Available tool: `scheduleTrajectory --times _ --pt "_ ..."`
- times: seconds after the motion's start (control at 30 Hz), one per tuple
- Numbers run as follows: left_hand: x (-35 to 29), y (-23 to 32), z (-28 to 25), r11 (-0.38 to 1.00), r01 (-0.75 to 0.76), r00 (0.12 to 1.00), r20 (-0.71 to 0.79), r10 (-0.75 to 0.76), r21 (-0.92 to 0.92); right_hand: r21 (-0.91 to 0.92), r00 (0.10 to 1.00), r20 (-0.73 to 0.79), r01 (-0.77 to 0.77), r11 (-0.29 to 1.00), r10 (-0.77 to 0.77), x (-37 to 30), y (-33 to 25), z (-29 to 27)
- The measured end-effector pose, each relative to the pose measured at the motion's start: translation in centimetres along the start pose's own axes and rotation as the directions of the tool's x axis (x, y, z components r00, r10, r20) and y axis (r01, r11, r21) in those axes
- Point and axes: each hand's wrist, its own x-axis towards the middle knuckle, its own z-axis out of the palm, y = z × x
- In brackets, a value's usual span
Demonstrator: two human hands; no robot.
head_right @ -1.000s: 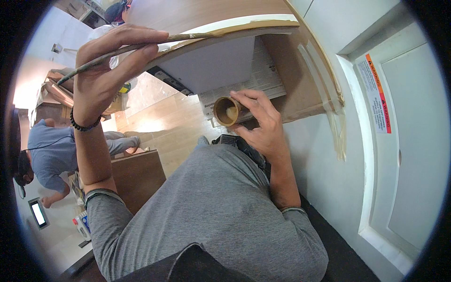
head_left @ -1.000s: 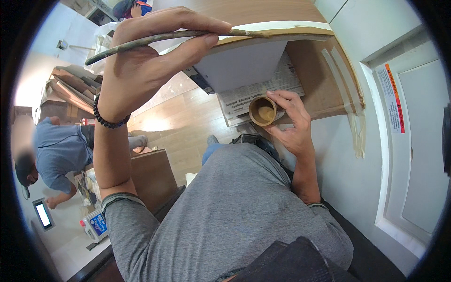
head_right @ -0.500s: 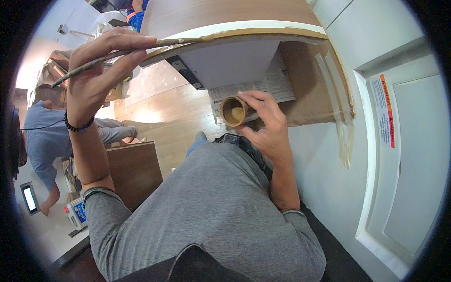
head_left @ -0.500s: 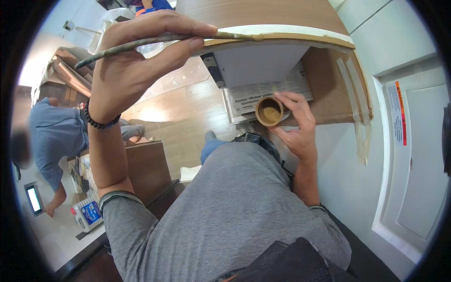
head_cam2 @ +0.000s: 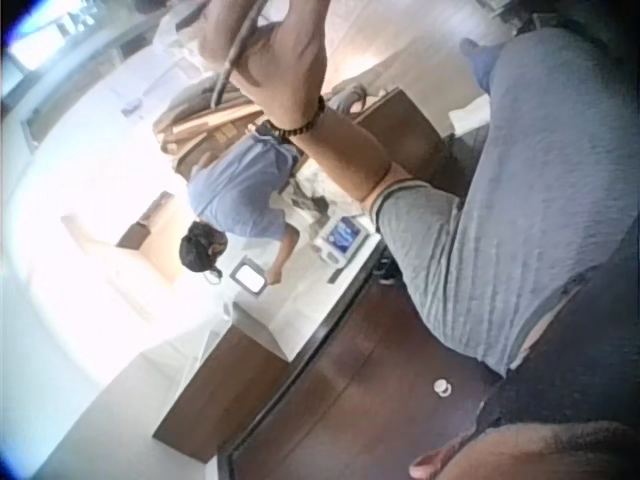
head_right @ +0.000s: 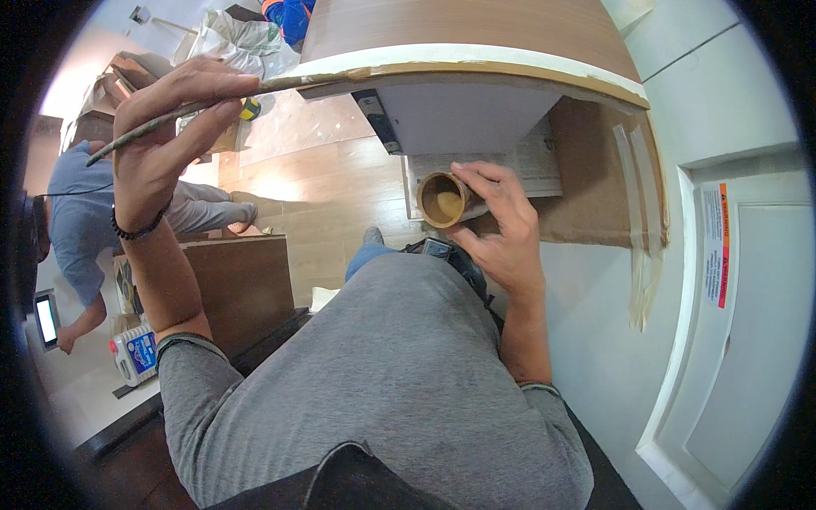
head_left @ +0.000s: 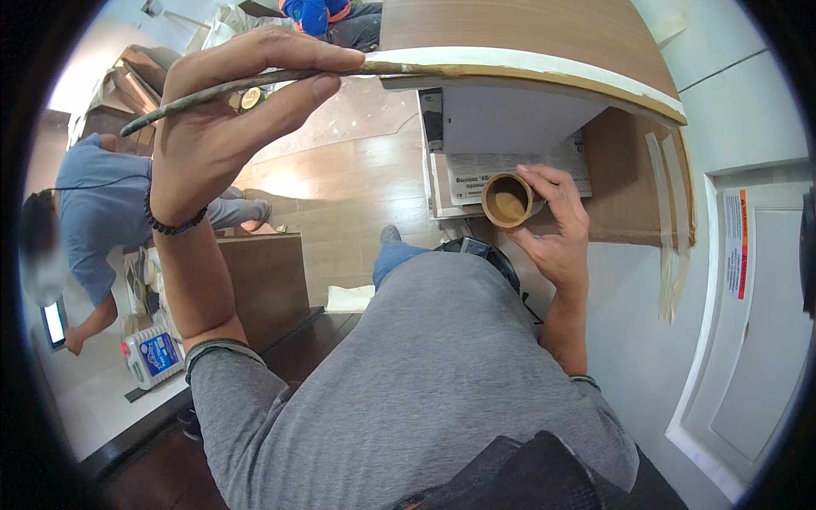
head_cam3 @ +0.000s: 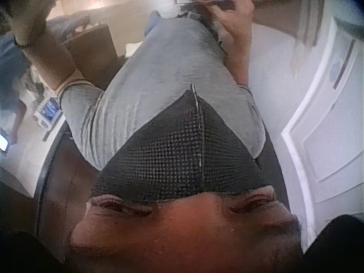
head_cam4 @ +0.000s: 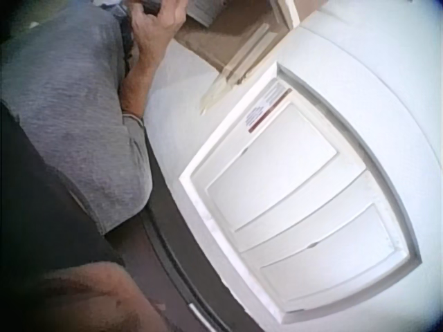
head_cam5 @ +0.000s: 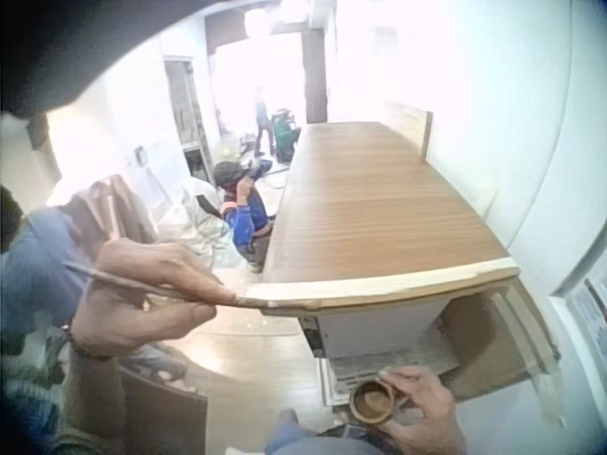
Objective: The person applies glue to a wooden cabinet edge and presses a thin strip into place. They then apply masking tape to secure the strip and wipe the surface with a cloth. Other workers are visible in the background.
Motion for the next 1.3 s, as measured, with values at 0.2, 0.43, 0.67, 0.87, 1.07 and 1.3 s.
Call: scheduleTrajectory --times 0.2,0.43,0.67,0.87,1.07,1.3 --pt "-3.0 0.6 -1.5 0.991 0.131 0.988 -0.088 -0.127 0.04 0.029 0.997 0.05 0.062 0.998 -0.064 1.3 -0.1 0.7" --pt "-11.4 1.8 -2.8 0.933 0.352 0.855 -0.381 -0.353 -0.074 0.087 0.987 0.118 0.098 0.991 -0.108 2.3 0.0 1.7" --pt "-12.8 6.6 7.9 0.879 0.206 0.759 -0.497 -0.422 -0.431 0.224 0.974 0.208 0.046 0.974 -0.094 2.1 1.0 4.5" --pt "-12.2 9.8 13.2 0.881 0.439 0.775 -0.421 -0.472 -0.178 0.275 0.939 0.335 -0.012 0.961 -0.084 2.1 0.6 6.4" --pt "-13.3 10.8 15.2 0.866 0.434 0.67 -0.553 -0.495 -0.249 0.381 0.916 0.393 -0.081 0.921 -0.082 1.7 1.1 7.7" --pt "-15.8 9.6 15.7 0.82 0.303 0.346 -0.746 -0.57 -0.486 0.417 0.897 0.422 -0.068 0.907 -0.127 3.3 0.8 10.6"
